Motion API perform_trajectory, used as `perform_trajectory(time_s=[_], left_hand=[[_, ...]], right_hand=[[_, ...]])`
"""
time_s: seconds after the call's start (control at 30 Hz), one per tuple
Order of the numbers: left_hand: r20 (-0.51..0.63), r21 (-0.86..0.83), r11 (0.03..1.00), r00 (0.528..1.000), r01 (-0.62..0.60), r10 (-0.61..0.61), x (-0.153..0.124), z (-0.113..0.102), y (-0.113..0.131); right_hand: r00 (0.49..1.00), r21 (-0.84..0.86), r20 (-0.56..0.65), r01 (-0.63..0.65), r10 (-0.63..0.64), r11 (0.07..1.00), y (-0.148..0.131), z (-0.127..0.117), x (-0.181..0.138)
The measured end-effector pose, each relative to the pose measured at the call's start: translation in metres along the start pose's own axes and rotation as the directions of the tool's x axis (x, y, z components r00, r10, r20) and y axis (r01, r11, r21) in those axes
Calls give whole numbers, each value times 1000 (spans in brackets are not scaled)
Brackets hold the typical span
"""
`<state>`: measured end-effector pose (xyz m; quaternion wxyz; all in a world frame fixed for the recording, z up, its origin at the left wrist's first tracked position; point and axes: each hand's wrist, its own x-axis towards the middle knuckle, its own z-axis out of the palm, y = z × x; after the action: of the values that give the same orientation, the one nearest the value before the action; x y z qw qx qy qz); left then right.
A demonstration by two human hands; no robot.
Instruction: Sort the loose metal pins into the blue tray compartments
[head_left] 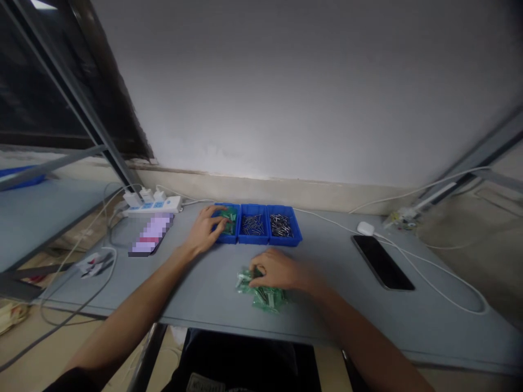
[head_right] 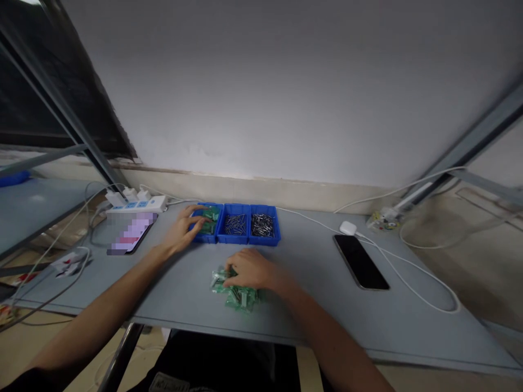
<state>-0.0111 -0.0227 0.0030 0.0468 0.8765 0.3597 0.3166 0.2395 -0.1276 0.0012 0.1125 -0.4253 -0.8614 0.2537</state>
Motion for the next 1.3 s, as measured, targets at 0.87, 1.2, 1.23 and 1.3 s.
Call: perform_trajectory(time_s=[0.87,1.2,1.23,1.3], left_hand=[[-242,-210,903,915,-375,323,-9,21,36],[-198,-267,938,965,-222,172,-10,19,40],[-187,-265,939,967,-220,174,-10,18,40],[-158,-268,937,969,-225,187,-9,17,40]], right_hand=[[646,75,-763,141,-34,987,9,17,6],[599,-192,-729,285,-331,939,12,22,6],[596,-176,-737,285,-318,942,12,21,6],[576,-148,-771,252,-271,956,12,21,8]])
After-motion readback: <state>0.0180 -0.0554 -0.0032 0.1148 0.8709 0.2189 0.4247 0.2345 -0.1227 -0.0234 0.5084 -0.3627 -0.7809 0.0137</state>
